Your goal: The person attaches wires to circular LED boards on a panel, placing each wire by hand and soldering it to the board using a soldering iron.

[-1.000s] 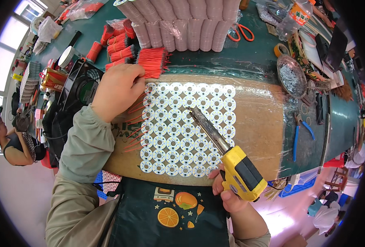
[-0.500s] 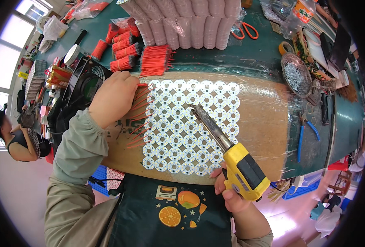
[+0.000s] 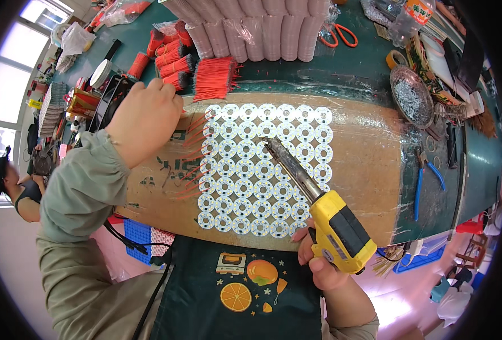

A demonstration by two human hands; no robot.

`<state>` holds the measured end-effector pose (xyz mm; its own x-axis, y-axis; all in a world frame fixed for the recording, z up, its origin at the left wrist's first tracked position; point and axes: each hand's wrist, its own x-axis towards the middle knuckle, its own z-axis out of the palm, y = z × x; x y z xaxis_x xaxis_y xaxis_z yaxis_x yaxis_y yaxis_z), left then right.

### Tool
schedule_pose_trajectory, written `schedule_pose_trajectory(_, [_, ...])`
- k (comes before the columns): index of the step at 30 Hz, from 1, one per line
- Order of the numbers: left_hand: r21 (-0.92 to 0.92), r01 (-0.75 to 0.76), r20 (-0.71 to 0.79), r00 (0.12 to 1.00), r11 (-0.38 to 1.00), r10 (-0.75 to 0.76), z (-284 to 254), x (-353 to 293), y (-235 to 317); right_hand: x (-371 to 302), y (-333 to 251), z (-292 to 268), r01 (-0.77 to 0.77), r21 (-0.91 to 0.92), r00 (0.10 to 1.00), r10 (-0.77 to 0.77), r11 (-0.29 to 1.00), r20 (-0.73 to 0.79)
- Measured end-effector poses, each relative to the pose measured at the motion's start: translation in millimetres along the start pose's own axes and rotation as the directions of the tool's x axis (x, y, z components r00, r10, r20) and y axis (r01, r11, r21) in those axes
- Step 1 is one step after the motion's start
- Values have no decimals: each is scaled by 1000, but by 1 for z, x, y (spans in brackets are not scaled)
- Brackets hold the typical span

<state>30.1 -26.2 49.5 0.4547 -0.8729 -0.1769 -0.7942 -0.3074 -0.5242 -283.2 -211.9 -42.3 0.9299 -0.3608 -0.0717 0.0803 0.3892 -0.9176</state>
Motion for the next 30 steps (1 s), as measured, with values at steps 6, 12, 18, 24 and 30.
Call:
schedule_pose_trajectory(6, [227,-109,165,984,968,72,-19,6,9,-3,2,-1,11,-4,1000,-11,1000,-20])
schedule_pose_trajectory(12, [196,-106,257,965,975,53,-1,10,30,0,2,1,29,-6,999,-29,1000,-32])
schedule_pose_trajectory(18, [-113,-85,-130,989,990,70,-7,-20,10,0,1,2,11,11,998,-10,1000,-61])
schedule_pose_trajectory(24, [-569,-180,-450,885,802,-121,12,-74,50,-3,-2,5,15,-62,996,-20,998,-84])
schedule_pose_trajectory(30, [-759,-193,-457,838,622,-298,26,-110,103,-23,-6,11,-37,-89,986,50,995,159])
